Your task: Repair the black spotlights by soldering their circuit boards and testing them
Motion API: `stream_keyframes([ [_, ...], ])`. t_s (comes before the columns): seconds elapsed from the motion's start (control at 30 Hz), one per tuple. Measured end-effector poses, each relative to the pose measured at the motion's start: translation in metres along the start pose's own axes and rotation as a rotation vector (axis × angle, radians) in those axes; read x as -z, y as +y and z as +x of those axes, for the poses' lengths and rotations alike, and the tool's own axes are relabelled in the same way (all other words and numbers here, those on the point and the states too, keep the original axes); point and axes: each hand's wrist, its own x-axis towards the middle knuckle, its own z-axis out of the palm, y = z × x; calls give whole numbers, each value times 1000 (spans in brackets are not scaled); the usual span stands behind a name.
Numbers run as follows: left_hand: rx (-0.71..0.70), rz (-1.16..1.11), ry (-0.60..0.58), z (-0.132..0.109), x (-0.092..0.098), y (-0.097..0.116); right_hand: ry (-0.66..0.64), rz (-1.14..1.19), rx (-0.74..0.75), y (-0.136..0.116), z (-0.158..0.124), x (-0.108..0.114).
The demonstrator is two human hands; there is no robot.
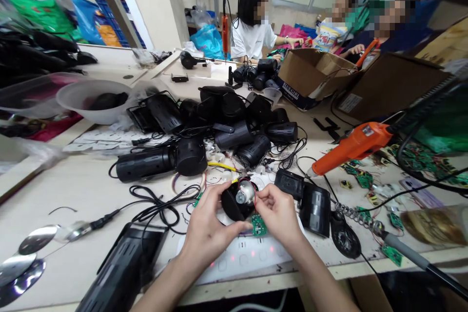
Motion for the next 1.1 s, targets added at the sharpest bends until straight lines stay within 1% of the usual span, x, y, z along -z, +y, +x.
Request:
stream_keyframes([
  [0.1,80,72,-108,6,8,9,-48,20,3,2,2,1],
  [0.27,44,175,-325,24,21,23,-113,24,50,-3,7,4],
  [0.37,45,203,-397,32,22,25,-117,17,67,-4,8,7],
  [0.67,54,153,-338,38,12,26,-60,-24,108,2,6,6],
  [0.87,101,105,-333,39,12,24,-12,-81,155,2,0,2],
  [0.97,134,95,-321,39,13,25,-25,-104,175,0,2,2],
  [1.1,162,106,-293,40,10,26,-90,-152,203,-4,10,7],
])
